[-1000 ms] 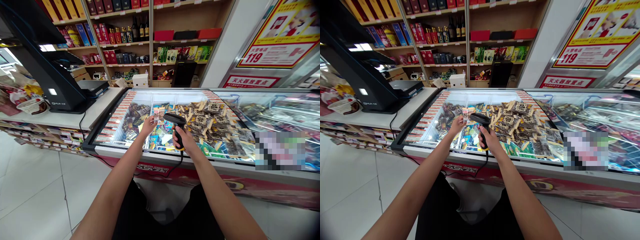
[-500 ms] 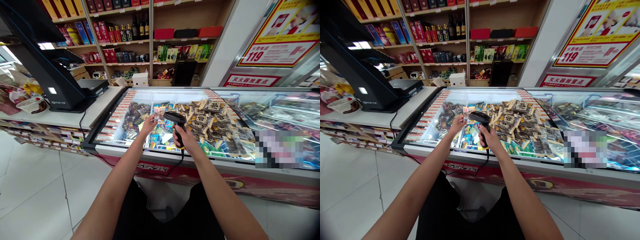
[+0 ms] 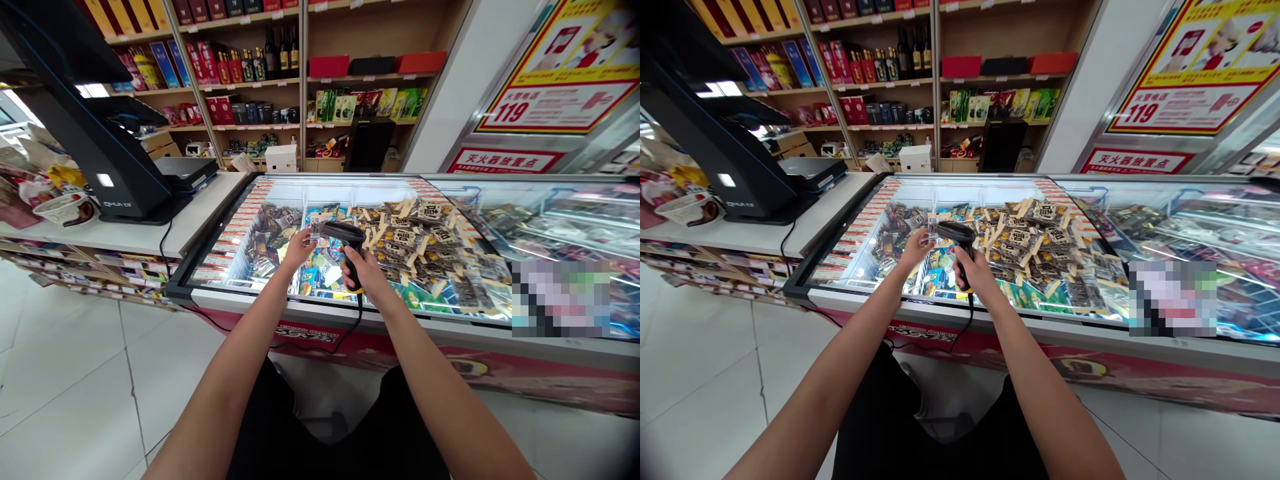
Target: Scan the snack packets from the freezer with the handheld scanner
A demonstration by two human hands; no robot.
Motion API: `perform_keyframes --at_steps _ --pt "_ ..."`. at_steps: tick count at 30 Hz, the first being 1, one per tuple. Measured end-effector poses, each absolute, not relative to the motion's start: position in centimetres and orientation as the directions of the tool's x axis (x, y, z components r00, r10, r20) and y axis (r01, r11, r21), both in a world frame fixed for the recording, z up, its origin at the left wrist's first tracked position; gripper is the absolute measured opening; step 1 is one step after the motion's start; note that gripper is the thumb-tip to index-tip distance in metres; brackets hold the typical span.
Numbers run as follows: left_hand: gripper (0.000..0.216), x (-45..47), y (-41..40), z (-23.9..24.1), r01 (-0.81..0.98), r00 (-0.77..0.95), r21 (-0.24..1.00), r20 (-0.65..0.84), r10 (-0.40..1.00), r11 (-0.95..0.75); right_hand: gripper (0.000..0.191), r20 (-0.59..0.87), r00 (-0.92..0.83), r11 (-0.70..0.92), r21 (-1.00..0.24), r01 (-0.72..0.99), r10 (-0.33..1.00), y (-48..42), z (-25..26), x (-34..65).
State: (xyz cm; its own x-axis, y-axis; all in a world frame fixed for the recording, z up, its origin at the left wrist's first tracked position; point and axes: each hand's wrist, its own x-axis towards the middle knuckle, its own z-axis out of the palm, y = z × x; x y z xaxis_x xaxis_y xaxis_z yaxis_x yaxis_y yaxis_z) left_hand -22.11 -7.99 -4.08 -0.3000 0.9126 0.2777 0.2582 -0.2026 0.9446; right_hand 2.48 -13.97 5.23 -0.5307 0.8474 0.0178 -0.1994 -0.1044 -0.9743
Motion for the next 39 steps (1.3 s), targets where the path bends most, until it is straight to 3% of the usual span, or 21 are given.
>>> perform_keyframes --at_steps 11,15,18,21,24,30,34,39 --pt "0.033 -21.5 -8.1 -3.8 0.235 -0.315 0.952 0.264 0.911 -0.195 0.071 0.009 -0.542 -0.144 -0.961 -0.238 0.84 -13.0 5.0 1.3" --pt "0.039 -21.5 -8.9 -3.0 0.335 -0.417 0.927 0.305 0.856 -0.167 0.068 0.004 -0.588 -0.213 -0.93 -0.299 0.809 -13.0 5.0 2.3" --pt "0.033 -22.8 -10.8 -1.7 0.538 -0.531 0.836 0.433 0.728 -0.106 0.063 0.014 -0.642 -0.264 -0.904 -0.335 0.767 -12.3 4.8 4.6" --pt "0.035 -25.7 -13.8 0.3 0.736 -0.526 0.677 0.581 0.62 -0.01 0.061 0.011 -0.666 -0.294 -0.892 -0.344 0.746 -11.0 4.8 7.5" --pt "0.041 -29.9 -17.4 2.1 0.841 -0.486 0.518 0.595 0.641 0.157 0.06 0.009 -0.643 -0.292 -0.886 -0.361 0.766 -9.7 5.5 10.2" --pt "0.042 -36.1 -22.2 2.7 0.787 -0.617 0.31 0.382 0.689 0.533 0.055 0.026 -0.551 -0.241 -0.881 -0.408 0.834 -9.0 6.9 13.8" --pt "0.041 -36.0 -22.5 2.0 0.769 -0.639 0.258 0.353 0.684 0.585 0.047 0.076 -0.454 -0.16 -0.874 -0.459 0.888 -9.4 6.2 15.2" --pt "0.052 -33.1 -20.9 2.6 0.801 -0.596 0.267 0.454 0.663 0.536 0.045 0.114 -0.403 -0.13 -0.839 -0.529 0.908 -9.9 5.7 15.7"
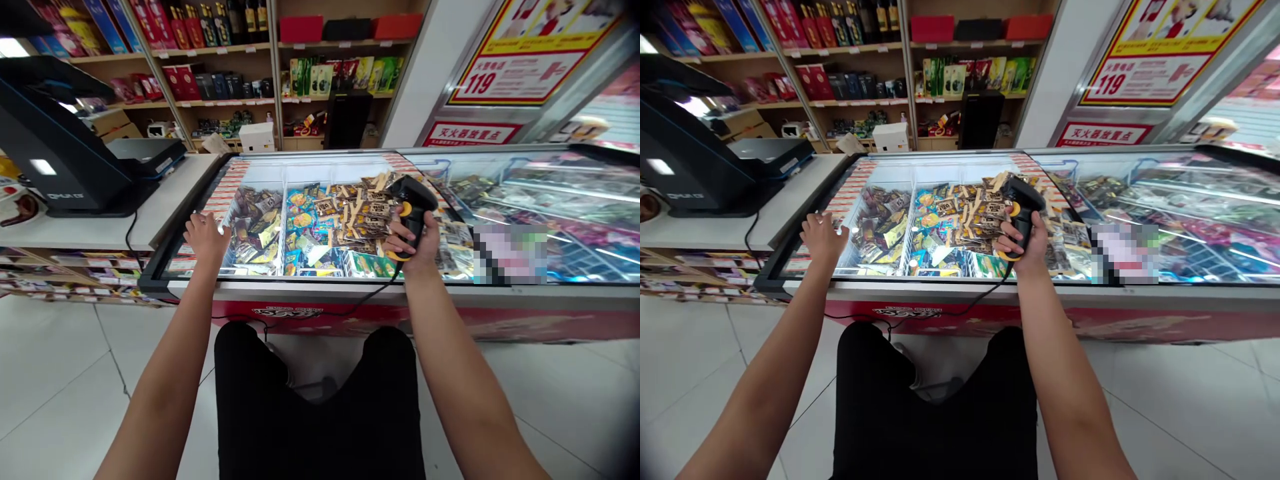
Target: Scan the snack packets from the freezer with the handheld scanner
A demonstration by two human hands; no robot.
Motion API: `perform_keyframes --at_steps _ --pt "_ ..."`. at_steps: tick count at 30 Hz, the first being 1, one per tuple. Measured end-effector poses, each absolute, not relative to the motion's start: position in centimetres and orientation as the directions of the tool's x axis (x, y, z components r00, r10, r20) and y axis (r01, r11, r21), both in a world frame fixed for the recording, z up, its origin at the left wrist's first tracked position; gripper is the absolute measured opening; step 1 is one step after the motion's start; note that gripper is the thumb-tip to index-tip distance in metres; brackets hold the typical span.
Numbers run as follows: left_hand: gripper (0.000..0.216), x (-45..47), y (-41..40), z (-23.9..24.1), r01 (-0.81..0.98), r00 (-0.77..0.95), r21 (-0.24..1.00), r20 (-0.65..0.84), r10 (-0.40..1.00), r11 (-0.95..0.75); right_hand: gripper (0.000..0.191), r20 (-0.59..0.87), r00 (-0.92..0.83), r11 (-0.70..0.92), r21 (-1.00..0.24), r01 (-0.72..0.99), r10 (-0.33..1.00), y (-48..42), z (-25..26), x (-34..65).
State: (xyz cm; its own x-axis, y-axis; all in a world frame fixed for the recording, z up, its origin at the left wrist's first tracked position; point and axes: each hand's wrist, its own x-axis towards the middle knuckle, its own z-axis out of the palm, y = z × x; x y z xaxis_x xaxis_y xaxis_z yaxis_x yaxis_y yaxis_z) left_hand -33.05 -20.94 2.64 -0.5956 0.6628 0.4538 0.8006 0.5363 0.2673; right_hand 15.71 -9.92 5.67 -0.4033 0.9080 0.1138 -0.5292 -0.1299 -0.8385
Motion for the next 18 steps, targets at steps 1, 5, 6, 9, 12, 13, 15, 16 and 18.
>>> perform_keyframes --at_steps 1,5,6,9,12,13,15,16,18 --pt "0.052 -32.0 -20.2 2.8 0.827 -0.561 0.277 0.466 0.684 0.489 0.051 0.12 -0.395 -0.128 -0.828 -0.546 0.911 -10.0 5.7 15.7" --pt "0.045 -25.0 -15.5 3.0 0.926 -0.281 0.359 0.441 0.852 0.12 0.062 0.143 -0.332 -0.088 -0.802 -0.591 0.932 -9.9 5.4 16.1" --pt "0.045 -22.6 -14.0 2.9 0.924 -0.179 0.381 0.448 0.876 -0.006 0.062 0.145 -0.311 -0.073 -0.802 -0.593 0.939 -9.9 5.2 16.2" --pt "0.046 -14.9 -9.5 2.6 0.825 0.127 0.424 0.505 0.854 -0.374 0.063 0.132 -0.247 -0.041 -0.806 -0.59 0.96 -9.7 4.7 16.7" --pt "0.049 -8.4 -6.1 2.6 0.707 0.242 0.48 0.525 0.816 -0.519 0.063 0.127 -0.246 -0.057 -0.779 -0.625 0.961 -9.6 4.2 16.9" --pt "0.051 -6.9 -5.3 2.6 0.697 0.244 0.499 0.509 0.825 -0.514 0.062 0.134 -0.262 -0.069 -0.764 -0.641 0.956 -9.6 4.2 16.9" --pt "0.051 -4.7 -4.1 2.8 0.686 0.223 0.531 0.497 0.838 -0.498 0.059 0.147 -0.295 -0.09 -0.747 -0.659 0.944 -9.6 4.1 16.8" --pt "0.048 -4.1 -3.8 2.9 0.684 0.209 0.541 0.499 0.841 -0.49 0.058 0.144 -0.307 -0.099 -0.749 -0.655 0.941 -9.6 4.1 16.7" --pt "0.037 -3.7 -3.3 3.1 0.682 0.173 0.551 0.518 0.838 -0.481 0.057 0.124 -0.314 -0.111 -0.766 -0.634 0.941 -9.6 4.2 16.6"
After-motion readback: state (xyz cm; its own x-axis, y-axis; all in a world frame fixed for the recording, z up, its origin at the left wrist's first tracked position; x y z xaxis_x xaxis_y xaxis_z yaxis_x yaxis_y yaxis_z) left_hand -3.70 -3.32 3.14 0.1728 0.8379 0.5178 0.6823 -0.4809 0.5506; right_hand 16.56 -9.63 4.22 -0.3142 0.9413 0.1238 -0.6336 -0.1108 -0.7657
